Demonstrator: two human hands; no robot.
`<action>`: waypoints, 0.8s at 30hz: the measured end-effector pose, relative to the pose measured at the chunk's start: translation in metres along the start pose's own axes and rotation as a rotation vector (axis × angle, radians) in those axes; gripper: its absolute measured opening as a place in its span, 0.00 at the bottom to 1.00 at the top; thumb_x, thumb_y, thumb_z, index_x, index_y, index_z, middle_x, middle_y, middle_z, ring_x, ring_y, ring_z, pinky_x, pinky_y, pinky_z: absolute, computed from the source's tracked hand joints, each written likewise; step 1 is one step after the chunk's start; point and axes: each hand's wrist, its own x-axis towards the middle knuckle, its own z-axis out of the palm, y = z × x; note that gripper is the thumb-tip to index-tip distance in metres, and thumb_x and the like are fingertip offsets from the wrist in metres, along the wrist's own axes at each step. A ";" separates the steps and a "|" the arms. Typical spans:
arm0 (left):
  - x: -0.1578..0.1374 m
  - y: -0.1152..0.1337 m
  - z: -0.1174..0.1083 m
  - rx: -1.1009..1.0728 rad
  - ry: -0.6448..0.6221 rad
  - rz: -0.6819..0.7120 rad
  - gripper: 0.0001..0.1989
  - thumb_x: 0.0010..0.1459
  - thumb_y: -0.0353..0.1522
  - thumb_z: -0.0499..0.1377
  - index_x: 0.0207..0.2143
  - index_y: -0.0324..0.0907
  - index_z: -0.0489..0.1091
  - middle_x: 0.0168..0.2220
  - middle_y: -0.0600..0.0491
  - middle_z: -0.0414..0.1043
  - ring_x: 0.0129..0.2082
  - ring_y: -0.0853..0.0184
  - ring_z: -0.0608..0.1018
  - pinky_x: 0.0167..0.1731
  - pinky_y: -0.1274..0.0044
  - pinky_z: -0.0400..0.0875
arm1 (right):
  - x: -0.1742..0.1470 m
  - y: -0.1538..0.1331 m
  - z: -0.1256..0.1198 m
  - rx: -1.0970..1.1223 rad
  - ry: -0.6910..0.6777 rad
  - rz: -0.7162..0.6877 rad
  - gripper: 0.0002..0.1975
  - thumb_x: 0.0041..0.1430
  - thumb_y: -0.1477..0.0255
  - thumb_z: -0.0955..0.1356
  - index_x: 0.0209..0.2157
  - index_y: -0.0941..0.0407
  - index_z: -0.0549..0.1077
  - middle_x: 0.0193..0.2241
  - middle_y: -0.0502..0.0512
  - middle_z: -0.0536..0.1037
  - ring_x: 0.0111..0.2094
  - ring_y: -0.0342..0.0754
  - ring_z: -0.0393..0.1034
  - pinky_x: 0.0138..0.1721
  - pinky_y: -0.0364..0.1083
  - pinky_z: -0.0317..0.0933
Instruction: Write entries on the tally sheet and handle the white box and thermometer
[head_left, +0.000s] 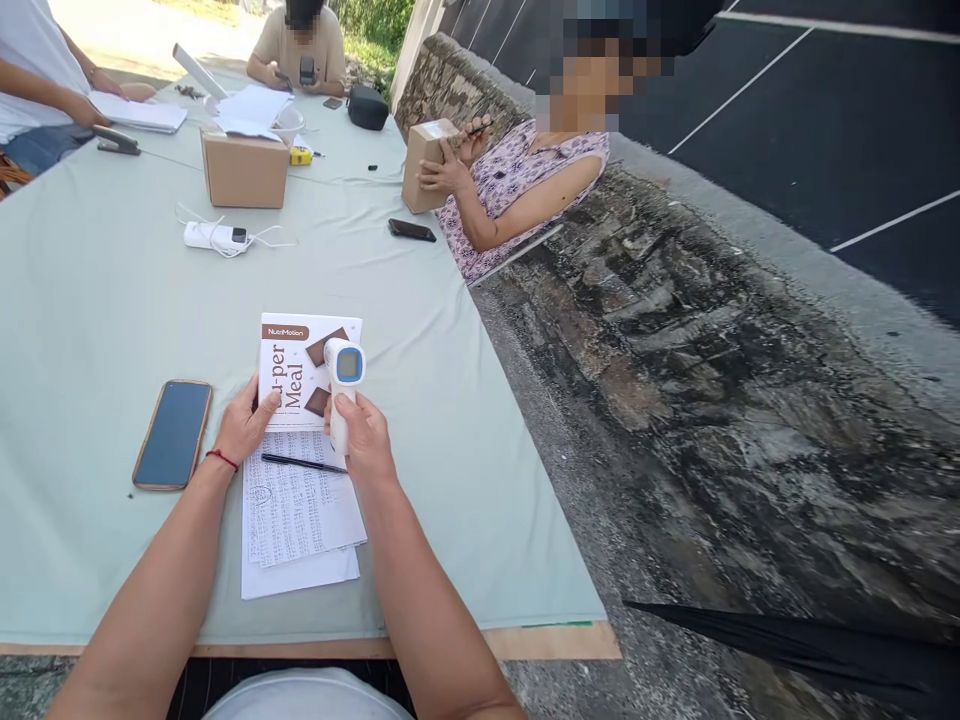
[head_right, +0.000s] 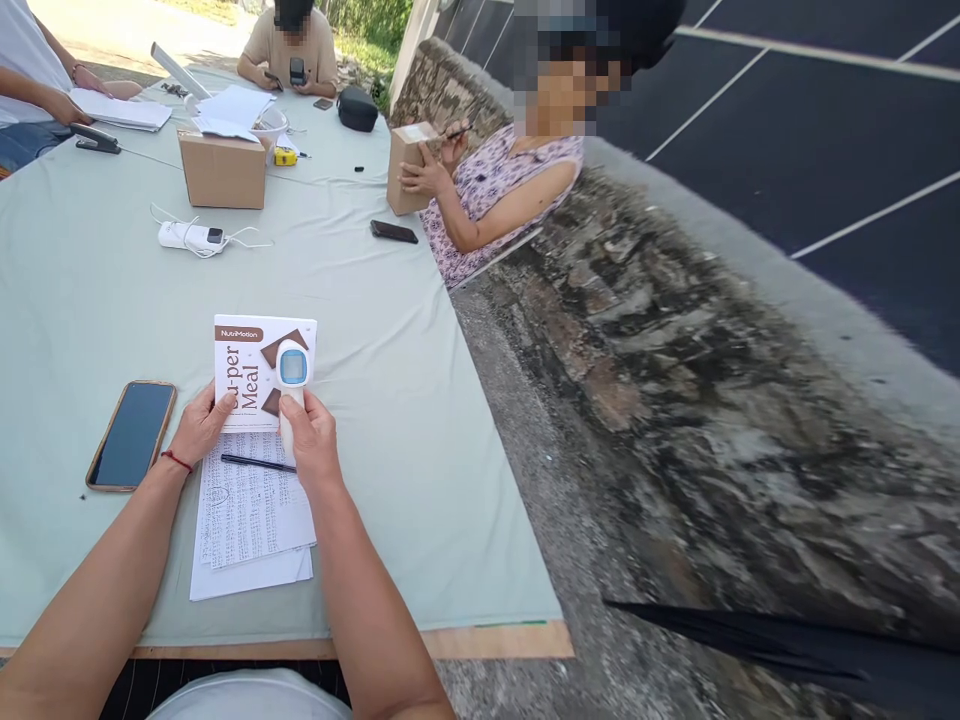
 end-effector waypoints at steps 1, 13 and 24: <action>0.000 0.000 0.000 -0.006 -0.001 0.000 0.34 0.64 0.57 0.51 0.58 0.42 0.69 0.52 0.45 0.78 0.50 0.53 0.79 0.49 0.64 0.73 | 0.000 0.001 0.000 -0.002 -0.001 0.000 0.20 0.47 0.52 0.73 0.30 0.53 0.69 0.19 0.45 0.66 0.22 0.42 0.57 0.22 0.43 0.52; 0.000 -0.002 -0.001 0.016 0.001 0.026 0.32 0.65 0.55 0.51 0.58 0.42 0.69 0.54 0.45 0.77 0.52 0.53 0.78 0.52 0.63 0.72 | -0.028 -0.008 -0.014 -0.042 -0.030 0.011 0.21 0.45 0.53 0.75 0.31 0.54 0.71 0.22 0.46 0.69 0.24 0.43 0.60 0.26 0.44 0.57; 0.007 -0.004 -0.006 0.089 0.032 0.020 0.38 0.61 0.60 0.50 0.58 0.41 0.70 0.52 0.45 0.78 0.50 0.51 0.79 0.50 0.65 0.74 | -0.091 -0.006 -0.070 -0.162 0.102 0.047 0.18 0.47 0.54 0.74 0.31 0.54 0.74 0.21 0.47 0.69 0.24 0.44 0.61 0.26 0.44 0.58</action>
